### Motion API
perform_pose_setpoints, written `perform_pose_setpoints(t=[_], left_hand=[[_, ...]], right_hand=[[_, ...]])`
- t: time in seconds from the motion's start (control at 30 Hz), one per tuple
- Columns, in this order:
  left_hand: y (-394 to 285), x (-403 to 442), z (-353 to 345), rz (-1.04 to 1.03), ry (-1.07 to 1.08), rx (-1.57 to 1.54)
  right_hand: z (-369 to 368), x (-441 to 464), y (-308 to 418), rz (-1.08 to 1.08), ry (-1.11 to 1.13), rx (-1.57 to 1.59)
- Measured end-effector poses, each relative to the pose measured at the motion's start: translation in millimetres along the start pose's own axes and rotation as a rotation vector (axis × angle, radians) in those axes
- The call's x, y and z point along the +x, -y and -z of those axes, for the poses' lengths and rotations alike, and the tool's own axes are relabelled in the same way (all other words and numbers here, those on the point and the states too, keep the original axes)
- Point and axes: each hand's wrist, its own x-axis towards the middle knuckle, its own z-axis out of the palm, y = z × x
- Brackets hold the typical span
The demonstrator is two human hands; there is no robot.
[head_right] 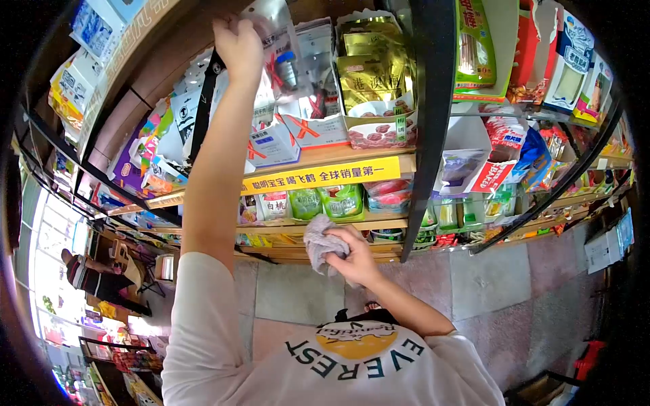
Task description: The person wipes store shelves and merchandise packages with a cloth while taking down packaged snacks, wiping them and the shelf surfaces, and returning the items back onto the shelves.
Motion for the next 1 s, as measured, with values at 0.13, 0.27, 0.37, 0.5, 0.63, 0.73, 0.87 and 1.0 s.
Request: perform_pose_setpoints(t=[0.13, 0.27, 0.37, 0.5, 0.63, 0.73, 0.87, 1.0], left_hand=[[-37.8, -14.3, -5.5, 0.047, 0.068, 0.011], [-34.9, -13.2, -12.9, -0.057, 0.019, 0.017], [-11.5, -20.7, -5.0, -0.023, 0.058, 0.064], [13.3, -12.8, 18.7, 0.077, 0.059, 0.044], [15.8, -15.6, 26.3, 0.016, 0.064, 0.117], [19.5, -17.4, 20.4, -0.036, 0.079, 0.120], [34.7, -35.6, 7.7, 0.037, 0.573, 0.130], [8.2, -49.6, 25.9, -0.118, 0.683, 0.471]], right_hand=[[14.5, -1.8, -7.0, -0.021, -0.024, -0.011], [17.6, 1.8, -4.1, 0.013, -0.006, -0.062], [15.7, 2.2, -1.9, -0.004, 0.016, -0.015], [11.2, 1.9, -4.1, -0.022, 0.032, 0.032], [6.0, 2.2, -8.3, -0.018, 0.063, 0.052], [4.4, 3.7, -7.9, 0.026, 0.113, -0.007], [-5.9, -3.0, -7.6, -0.253, 0.093, 0.282], [-12.7, 1.5, -20.8, -0.164, 0.123, 0.288]])
